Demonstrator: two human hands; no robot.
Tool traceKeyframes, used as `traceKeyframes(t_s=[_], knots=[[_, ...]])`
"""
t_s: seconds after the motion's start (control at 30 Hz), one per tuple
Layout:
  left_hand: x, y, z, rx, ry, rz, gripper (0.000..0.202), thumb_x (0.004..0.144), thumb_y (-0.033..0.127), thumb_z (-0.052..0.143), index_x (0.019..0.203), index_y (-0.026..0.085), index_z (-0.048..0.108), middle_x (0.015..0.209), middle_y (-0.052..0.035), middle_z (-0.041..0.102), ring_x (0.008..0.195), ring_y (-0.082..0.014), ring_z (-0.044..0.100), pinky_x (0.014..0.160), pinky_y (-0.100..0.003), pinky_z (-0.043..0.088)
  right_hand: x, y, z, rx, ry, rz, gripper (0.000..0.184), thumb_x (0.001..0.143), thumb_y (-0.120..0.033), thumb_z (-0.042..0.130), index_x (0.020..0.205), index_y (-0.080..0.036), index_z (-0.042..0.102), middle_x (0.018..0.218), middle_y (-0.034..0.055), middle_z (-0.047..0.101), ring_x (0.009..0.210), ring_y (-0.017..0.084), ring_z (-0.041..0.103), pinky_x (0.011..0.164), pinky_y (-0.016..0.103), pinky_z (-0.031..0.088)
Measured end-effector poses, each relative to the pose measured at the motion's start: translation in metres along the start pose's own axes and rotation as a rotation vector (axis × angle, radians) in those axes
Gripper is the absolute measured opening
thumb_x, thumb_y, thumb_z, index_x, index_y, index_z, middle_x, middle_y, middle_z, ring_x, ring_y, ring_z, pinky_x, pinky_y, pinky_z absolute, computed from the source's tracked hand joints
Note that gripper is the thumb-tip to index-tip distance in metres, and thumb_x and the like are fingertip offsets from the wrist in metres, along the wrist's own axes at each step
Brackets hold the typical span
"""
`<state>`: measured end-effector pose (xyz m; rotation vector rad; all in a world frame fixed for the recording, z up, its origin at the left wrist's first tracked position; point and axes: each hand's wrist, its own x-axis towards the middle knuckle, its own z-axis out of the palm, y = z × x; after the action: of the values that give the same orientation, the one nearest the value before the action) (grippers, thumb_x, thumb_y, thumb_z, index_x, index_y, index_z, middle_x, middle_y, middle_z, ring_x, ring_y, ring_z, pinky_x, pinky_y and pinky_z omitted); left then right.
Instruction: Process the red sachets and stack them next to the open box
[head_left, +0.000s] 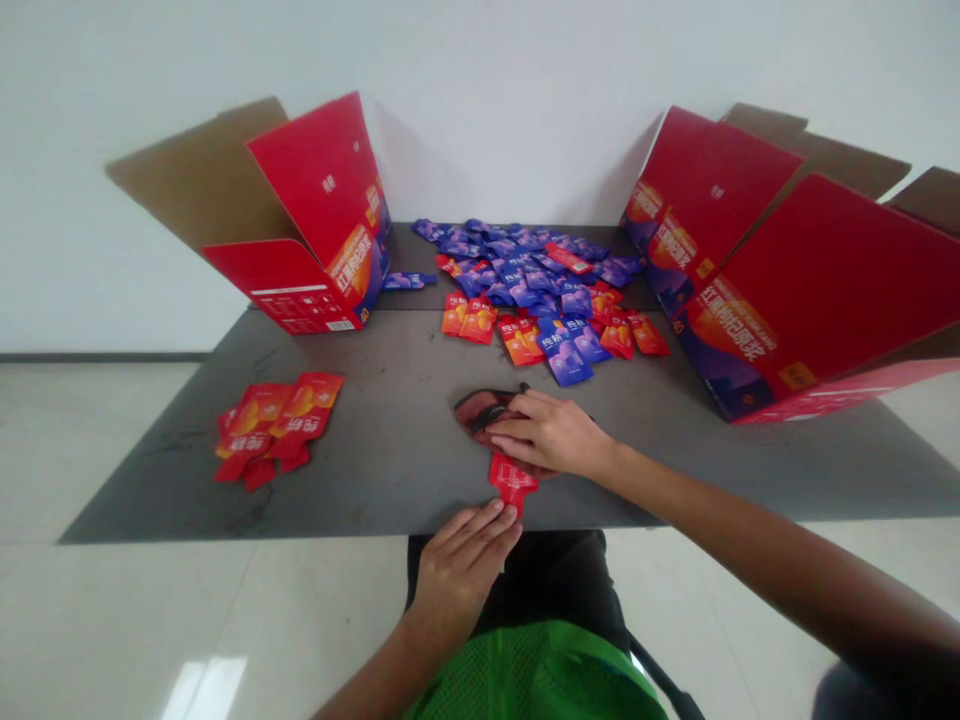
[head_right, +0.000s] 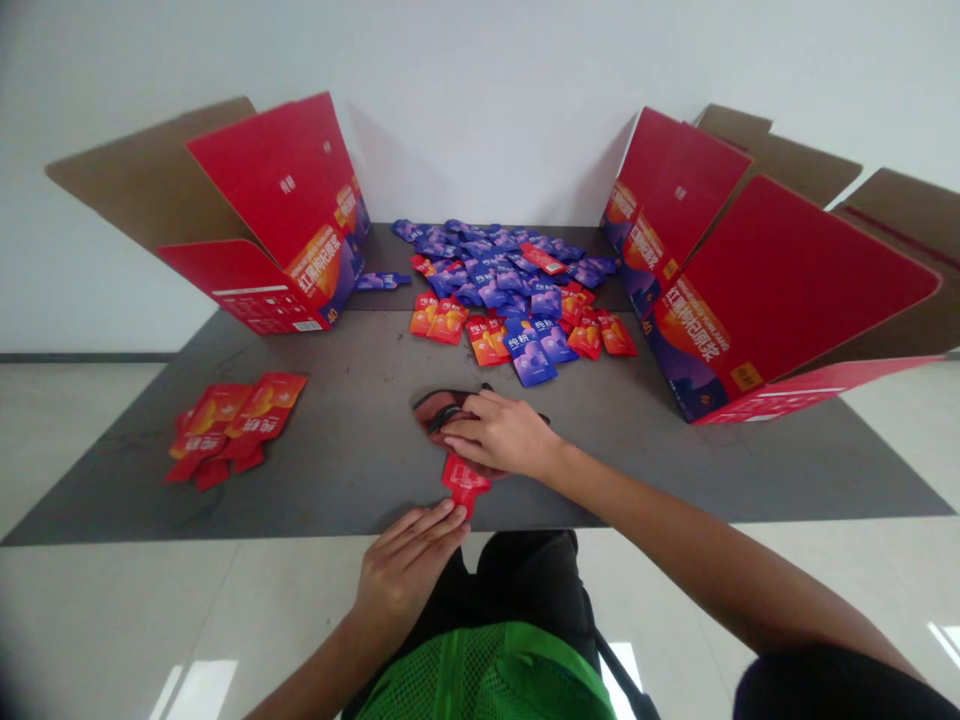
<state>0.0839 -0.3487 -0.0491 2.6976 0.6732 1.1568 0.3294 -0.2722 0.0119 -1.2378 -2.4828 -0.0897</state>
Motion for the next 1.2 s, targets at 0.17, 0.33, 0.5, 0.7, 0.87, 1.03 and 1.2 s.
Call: traceKeyframes(t_s=[0.17, 0.33, 0.5, 0.7, 0.87, 1.03, 1.2], knots=[[0.003, 0.001, -0.002, 0.010, -0.023, 0.012, 0.029, 0.108, 0.013, 0.045, 0.120, 0.016, 0.072, 0.123, -0.0057, 0.077, 0.119, -0.0194, 0.071, 0.101, -0.035, 0.055, 0.017, 0.038, -0.002, -0.142, -0.025, 0.116, 0.030, 0.104, -0.042, 0.054, 0.113, -0.027, 0.079, 0.097, 0.0067, 0.068, 0.090, 0.017, 0.061, 0.075, 0.028, 0.046], [0.018, 0.006, -0.008, 0.024, -0.051, -0.011, 0.024, 0.108, 0.023, 0.049, 0.112, 0.017, 0.072, 0.112, -0.0044, 0.080, 0.110, -0.0202, 0.074, 0.094, -0.037, 0.056, 0.003, 0.032, -0.030, -0.180, 0.119, 0.193, 0.030, 0.104, -0.039, 0.054, 0.122, -0.028, 0.076, 0.104, 0.0079, 0.070, 0.097, 0.020, 0.063, 0.083, 0.032, 0.048], [0.037, 0.016, -0.003, 0.086, -0.105, -0.101, 0.030, 0.101, 0.041, 0.063, 0.120, 0.018, 0.070, 0.109, -0.0070, 0.078, 0.107, -0.0238, 0.072, 0.097, -0.041, 0.053, -0.053, 0.001, -0.046, -0.022, 0.342, 0.327, 0.028, 0.101, -0.036, 0.060, 0.125, -0.028, 0.073, 0.114, 0.0071, 0.070, 0.102, 0.022, 0.066, 0.090, 0.036, 0.053], [0.034, 0.019, 0.022, 0.349, -0.250, -0.090, 0.079, 0.095, 0.063, 0.062, 0.153, 0.012, 0.047, 0.164, -0.0147, 0.039, 0.151, -0.0341, 0.037, 0.117, -0.045, 0.042, -0.120, -0.009, -0.022, 0.030, 0.441, 0.476, 0.029, 0.099, -0.045, 0.061, 0.121, -0.032, 0.075, 0.107, 0.0055, 0.070, 0.092, 0.022, 0.070, 0.078, 0.035, 0.057], [0.022, 0.022, 0.016, 0.434, -0.288, -0.055, 0.044, 0.106, 0.028, 0.053, 0.149, 0.019, 0.053, 0.155, -0.0076, 0.053, 0.142, -0.0254, 0.050, 0.112, -0.038, 0.047, -0.140, -0.008, -0.013, -0.016, 0.515, 0.588, 0.038, 0.098, -0.057, 0.056, 0.115, -0.030, 0.077, 0.102, 0.0047, 0.071, 0.088, 0.023, 0.071, 0.069, 0.034, 0.056], [0.009, 0.021, -0.019, 0.205, -0.211, -0.077, 0.033, 0.109, 0.029, 0.048, 0.140, 0.026, 0.060, 0.138, 0.0002, 0.068, 0.129, -0.0164, 0.061, 0.108, -0.029, 0.051, -0.143, -0.002, -0.011, 0.022, 0.508, 0.628, 0.051, 0.096, -0.068, 0.051, 0.112, -0.028, 0.079, 0.103, 0.0036, 0.072, 0.089, 0.020, 0.072, 0.070, 0.030, 0.055], [-0.001, -0.024, -0.078, 0.149, 0.140, -0.307, 0.033, 0.110, 0.028, 0.042, 0.134, 0.023, 0.063, 0.120, -0.0033, 0.077, 0.104, -0.0139, 0.075, 0.094, -0.022, 0.057, -0.147, 0.003, -0.008, 0.019, 0.500, 0.575, 0.049, 0.096, -0.063, 0.049, 0.111, -0.028, 0.080, 0.102, 0.0056, 0.074, 0.090, 0.022, 0.071, 0.074, 0.032, 0.056]])
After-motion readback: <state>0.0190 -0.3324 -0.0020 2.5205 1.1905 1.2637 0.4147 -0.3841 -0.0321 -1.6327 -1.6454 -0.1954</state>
